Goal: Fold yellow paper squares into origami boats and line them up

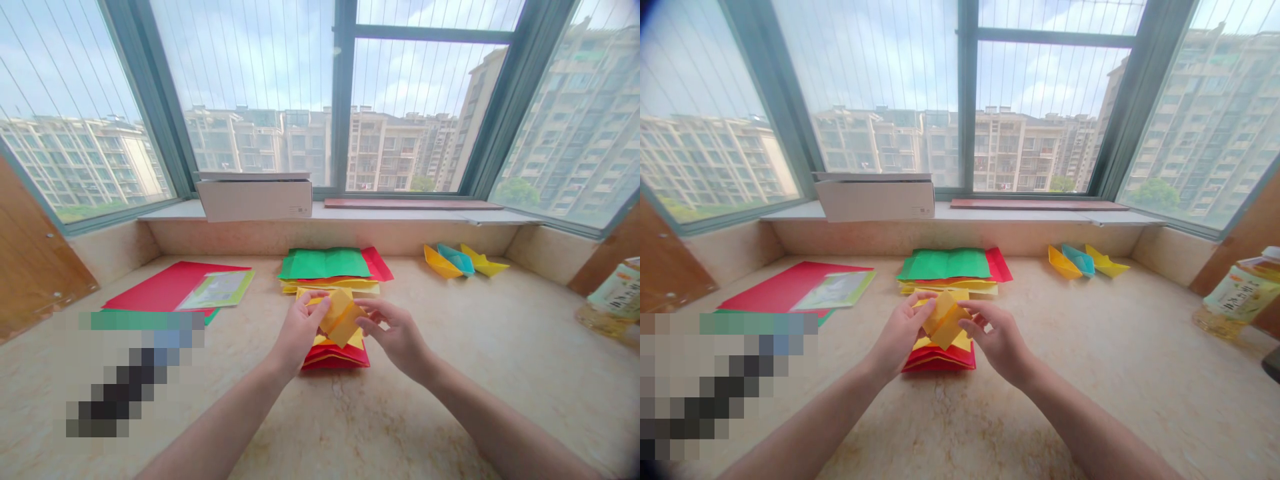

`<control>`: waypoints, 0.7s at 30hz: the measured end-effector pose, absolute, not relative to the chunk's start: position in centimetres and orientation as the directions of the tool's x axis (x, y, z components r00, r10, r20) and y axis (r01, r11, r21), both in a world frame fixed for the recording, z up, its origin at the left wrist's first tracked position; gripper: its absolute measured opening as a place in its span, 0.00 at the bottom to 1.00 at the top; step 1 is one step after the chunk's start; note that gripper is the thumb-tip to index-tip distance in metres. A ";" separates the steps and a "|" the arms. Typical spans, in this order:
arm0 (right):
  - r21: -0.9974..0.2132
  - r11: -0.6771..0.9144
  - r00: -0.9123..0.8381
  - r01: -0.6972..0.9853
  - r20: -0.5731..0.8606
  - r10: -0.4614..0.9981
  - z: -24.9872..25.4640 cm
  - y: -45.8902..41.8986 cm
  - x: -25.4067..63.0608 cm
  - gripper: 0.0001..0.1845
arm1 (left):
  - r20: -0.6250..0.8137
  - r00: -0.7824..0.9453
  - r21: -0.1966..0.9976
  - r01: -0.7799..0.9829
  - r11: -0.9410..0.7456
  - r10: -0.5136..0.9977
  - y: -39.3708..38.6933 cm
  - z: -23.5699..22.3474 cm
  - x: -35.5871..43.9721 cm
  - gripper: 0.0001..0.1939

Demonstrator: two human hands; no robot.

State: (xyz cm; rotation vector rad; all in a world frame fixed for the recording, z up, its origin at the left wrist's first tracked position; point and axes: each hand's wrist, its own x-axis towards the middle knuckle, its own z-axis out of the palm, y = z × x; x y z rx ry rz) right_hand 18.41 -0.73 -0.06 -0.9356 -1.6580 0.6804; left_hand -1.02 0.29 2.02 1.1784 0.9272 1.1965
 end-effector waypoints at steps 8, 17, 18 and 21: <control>-0.916 0.395 -0.068 -0.069 0.399 0.914 0.9 -0.5 18.4 0.15 | 0.149 0.310 0.977 -0.194 -0.091 0.939 -0.6 2.7 -0.7 0.37; -0.937 0.350 -0.177 0.007 0.343 0.922 0.1 -0.6 18.3 0.10 | 0.068 0.261 0.985 -0.170 -0.023 0.963 -0.1 1.9 -0.7 0.20; -0.934 0.356 -0.211 0.021 0.344 0.915 0.2 -0.7 18.4 0.10 | 0.056 0.253 0.983 -0.183 -0.009 0.966 0.0 1.9 -0.8 0.21; -0.913 0.404 -0.310 0.055 0.369 0.876 0.7 -1.1 18.4 0.12 | 0.024 0.243 0.978 -0.205 0.027 0.970 0.1 1.6 -0.8 0.23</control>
